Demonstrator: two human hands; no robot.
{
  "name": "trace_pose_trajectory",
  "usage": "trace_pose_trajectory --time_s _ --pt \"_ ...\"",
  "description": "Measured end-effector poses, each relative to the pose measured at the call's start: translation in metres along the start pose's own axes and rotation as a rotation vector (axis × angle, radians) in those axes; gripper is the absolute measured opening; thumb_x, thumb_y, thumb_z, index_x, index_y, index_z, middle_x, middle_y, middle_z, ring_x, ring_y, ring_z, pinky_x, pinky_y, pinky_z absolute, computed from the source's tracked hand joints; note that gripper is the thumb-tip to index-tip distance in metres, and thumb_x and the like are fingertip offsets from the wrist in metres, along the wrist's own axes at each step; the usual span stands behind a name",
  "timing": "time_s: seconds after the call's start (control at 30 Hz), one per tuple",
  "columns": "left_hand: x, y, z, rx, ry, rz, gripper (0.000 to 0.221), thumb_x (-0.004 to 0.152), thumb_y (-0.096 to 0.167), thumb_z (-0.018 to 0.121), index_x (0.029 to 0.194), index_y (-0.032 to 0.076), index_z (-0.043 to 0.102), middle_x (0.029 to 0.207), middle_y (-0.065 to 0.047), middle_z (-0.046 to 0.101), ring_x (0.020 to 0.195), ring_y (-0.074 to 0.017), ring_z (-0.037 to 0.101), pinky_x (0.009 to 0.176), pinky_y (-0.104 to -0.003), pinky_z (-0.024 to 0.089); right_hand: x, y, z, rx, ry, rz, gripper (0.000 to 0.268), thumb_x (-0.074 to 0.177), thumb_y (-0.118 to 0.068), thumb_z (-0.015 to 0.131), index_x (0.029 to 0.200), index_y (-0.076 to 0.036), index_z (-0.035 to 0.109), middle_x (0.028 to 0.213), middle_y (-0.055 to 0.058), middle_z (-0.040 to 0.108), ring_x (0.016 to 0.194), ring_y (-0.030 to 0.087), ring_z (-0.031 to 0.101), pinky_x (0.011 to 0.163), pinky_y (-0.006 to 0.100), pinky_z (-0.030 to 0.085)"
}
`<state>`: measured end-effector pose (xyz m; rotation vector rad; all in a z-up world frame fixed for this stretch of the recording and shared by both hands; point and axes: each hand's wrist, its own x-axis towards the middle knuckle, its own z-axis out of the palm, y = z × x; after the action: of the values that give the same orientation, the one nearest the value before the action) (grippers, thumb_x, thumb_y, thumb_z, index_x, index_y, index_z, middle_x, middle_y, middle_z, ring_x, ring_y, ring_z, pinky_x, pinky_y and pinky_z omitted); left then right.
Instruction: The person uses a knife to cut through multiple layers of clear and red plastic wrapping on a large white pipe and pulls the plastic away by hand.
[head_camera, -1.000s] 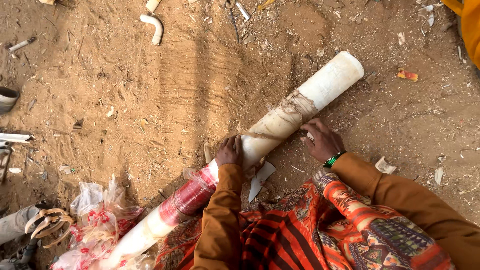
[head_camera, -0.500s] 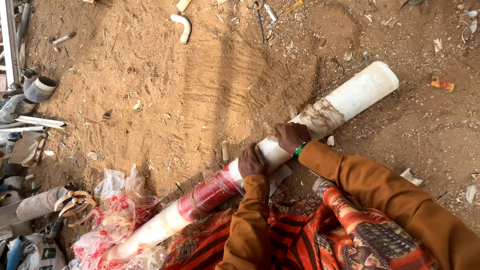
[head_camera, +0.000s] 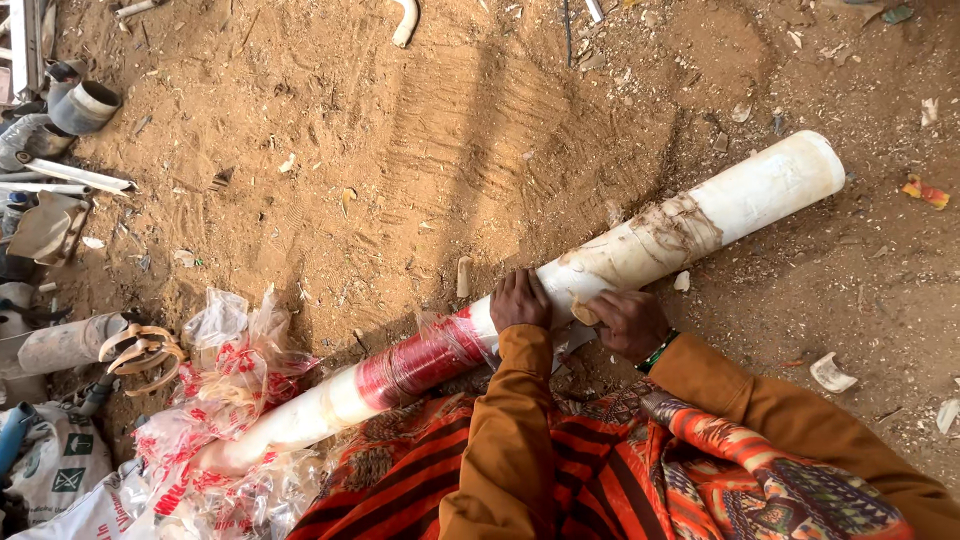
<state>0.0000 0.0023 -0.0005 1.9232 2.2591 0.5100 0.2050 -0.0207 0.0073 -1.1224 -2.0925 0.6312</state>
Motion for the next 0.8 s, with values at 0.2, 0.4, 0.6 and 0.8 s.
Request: trace_pose_trajectory --time_s 0.2,0.4,0.6,0.8 --pt "0.008 -0.006 0.006 0.012 -0.035 -0.025 0.031 0.103 0.029 0.048 0.091 0.006 0.067 0.095 -0.015 0.071 0.091 -0.0361 0.067 0.082 -0.048 0.051 -0.013 -0.003 -0.007 0.032 -0.039 -0.156 0.040 0.057 -0.009 0.072 0.095 -0.004 0.064 0.085 0.012 0.063 0.071 0.033 0.066 0.063 0.045 0.054" --pt "0.019 -0.012 0.008 0.043 -0.184 -0.073 0.034 0.103 0.030 0.044 0.095 0.006 0.067 0.098 -0.015 0.072 0.092 -0.0346 0.068 0.085 -0.048 0.052 -0.016 -0.006 -0.008 0.021 -0.038 -0.151 0.044 0.053 -0.004 0.069 0.097 -0.002 0.065 0.088 0.013 0.066 0.074 0.033 0.068 0.065 0.044 0.056" --pt "0.025 -0.007 0.003 0.031 -0.200 -0.061 0.036 0.105 0.031 0.043 0.096 0.007 0.068 0.098 -0.014 0.073 0.097 -0.0334 0.069 0.091 -0.046 0.053 -0.014 -0.010 -0.008 0.043 -0.006 -0.071 0.039 0.060 -0.002 0.066 0.099 -0.005 0.066 0.090 0.012 0.068 0.076 0.034 0.068 0.066 0.045 0.056" --pt "0.023 0.003 -0.032 -0.191 -0.260 0.255 0.042 0.105 0.041 0.045 0.130 0.017 0.068 0.131 -0.006 0.069 0.129 -0.0295 0.058 0.115 -0.046 0.040 -0.024 0.031 -0.007 0.068 -0.259 0.624 0.027 0.091 -0.039 0.075 0.107 -0.018 0.072 0.084 0.012 0.075 0.081 0.034 0.073 0.072 0.046 0.057"
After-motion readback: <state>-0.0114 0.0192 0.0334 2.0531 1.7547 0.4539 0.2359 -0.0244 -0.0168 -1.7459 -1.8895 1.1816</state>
